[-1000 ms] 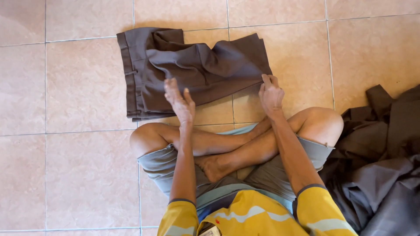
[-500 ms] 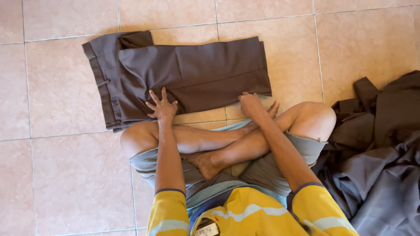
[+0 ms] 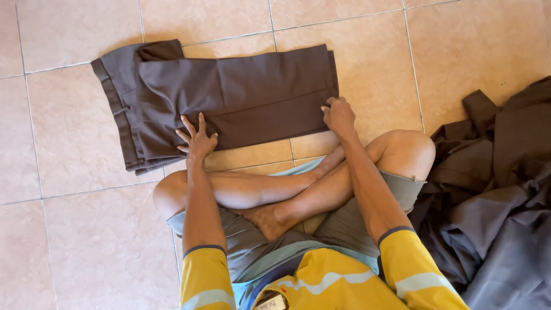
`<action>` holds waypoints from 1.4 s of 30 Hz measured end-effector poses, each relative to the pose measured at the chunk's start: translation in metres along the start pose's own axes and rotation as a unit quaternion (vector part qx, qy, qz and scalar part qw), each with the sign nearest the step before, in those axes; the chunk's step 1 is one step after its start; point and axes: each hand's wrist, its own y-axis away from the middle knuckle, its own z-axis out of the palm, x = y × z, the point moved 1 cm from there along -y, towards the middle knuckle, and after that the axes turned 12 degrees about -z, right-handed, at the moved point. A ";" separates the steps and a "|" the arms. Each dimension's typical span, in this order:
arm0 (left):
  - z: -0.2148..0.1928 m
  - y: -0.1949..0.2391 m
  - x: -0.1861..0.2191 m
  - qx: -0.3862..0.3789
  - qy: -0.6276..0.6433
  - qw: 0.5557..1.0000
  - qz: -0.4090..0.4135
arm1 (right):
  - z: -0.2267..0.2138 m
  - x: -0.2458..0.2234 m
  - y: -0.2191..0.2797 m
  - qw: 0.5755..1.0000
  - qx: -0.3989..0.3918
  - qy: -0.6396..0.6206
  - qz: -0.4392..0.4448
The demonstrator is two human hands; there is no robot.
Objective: The person sits cross-legged on a tiled floor and folds two pairs of dark brown trousers by hand. They smooth the fabric, fold the legs, and then fold the garment into a compact rectangle, placing the finished items to the side.
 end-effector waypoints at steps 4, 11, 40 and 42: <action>0.012 0.008 0.005 0.047 -0.004 0.999 0.013 | -0.017 -0.003 -0.011 0.998 0.036 0.011 0.044; 0.041 0.039 0.032 0.222 0.084 0.950 0.202 | 0.010 0.029 -0.043 0.974 0.151 -0.127 0.111; 0.087 0.018 0.034 0.091 0.023 0.953 0.290 | 0.057 0.123 -0.065 0.945 0.179 -0.157 0.224; 0.097 0.010 0.032 0.093 -0.059 0.950 0.291 | 0.051 0.115 -0.062 0.932 0.174 -0.221 0.227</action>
